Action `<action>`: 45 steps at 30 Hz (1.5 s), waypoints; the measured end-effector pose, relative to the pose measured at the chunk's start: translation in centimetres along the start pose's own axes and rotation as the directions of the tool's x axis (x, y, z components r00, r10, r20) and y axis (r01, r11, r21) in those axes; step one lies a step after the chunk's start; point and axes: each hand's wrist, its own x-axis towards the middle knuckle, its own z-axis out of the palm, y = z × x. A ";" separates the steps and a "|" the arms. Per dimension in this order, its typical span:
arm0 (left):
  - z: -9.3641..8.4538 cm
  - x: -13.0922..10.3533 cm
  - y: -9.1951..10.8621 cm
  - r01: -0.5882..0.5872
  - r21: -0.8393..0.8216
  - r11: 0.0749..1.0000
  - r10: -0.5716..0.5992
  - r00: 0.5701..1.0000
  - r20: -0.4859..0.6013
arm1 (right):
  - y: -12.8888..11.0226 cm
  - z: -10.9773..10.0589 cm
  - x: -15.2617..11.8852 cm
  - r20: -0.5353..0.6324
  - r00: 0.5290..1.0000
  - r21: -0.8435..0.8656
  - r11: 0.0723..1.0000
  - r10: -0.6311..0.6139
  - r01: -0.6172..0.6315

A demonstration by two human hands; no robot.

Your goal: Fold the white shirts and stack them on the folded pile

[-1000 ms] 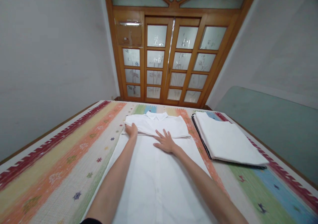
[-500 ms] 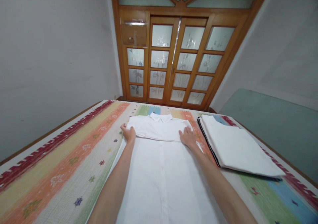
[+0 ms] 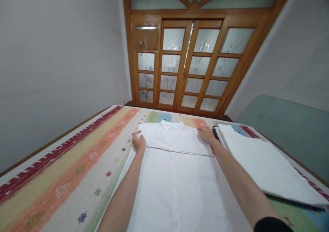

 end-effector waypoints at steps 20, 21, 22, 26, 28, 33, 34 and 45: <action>-0.1 -0.2 -0.2 -0.084 0.095 0.992 0.084 0.996 0.003 | -0.5 0.2 -1.3 -0.170 0.966 -0.219 0.948 0.196 -0.231; -0.1 -0.4 0.0 -0.085 0.099 0.992 0.085 0.996 -0.001 | -0.6 0.1 -1.4 -0.208 0.960 -0.216 0.948 0.189 -0.233; -0.2 -0.5 0.2 -0.091 0.109 0.990 0.093 0.996 -0.008 | -0.8 0.0 -1.5 -0.243 0.953 -0.212 0.949 0.180 -0.233; -0.4 -1.6 1.4 -0.264 0.282 0.923 0.277 0.961 -0.009 | -2.6 -0.1 -1.8 -0.276 0.943 -0.135 0.964 0.186 -0.230; -0.2 -2.1 2.0 -0.441 0.357 0.823 0.421 0.897 0.137 | -4.1 0.5 -2.3 -0.204 0.965 -0.067 0.981 0.165 -0.182; 0.2 -3.1 2.3 -0.643 0.419 0.641 0.361 0.735 0.574 | -6.3 3.2 -4.6 0.019 0.999 0.019 0.999 0.035 -0.036; 0.1 -3.2 2.3 -0.644 0.442 0.624 0.331 0.730 0.598 | -6.1 3.6 -4.9 0.044 0.997 0.034 0.998 0.060 -0.061; -0.4 -3.9 2.2 -0.620 0.476 0.625 0.277 0.745 0.607 | -3.1 4.0 -3.8 -0.036 0.934 0.064 0.934 0.355 -0.353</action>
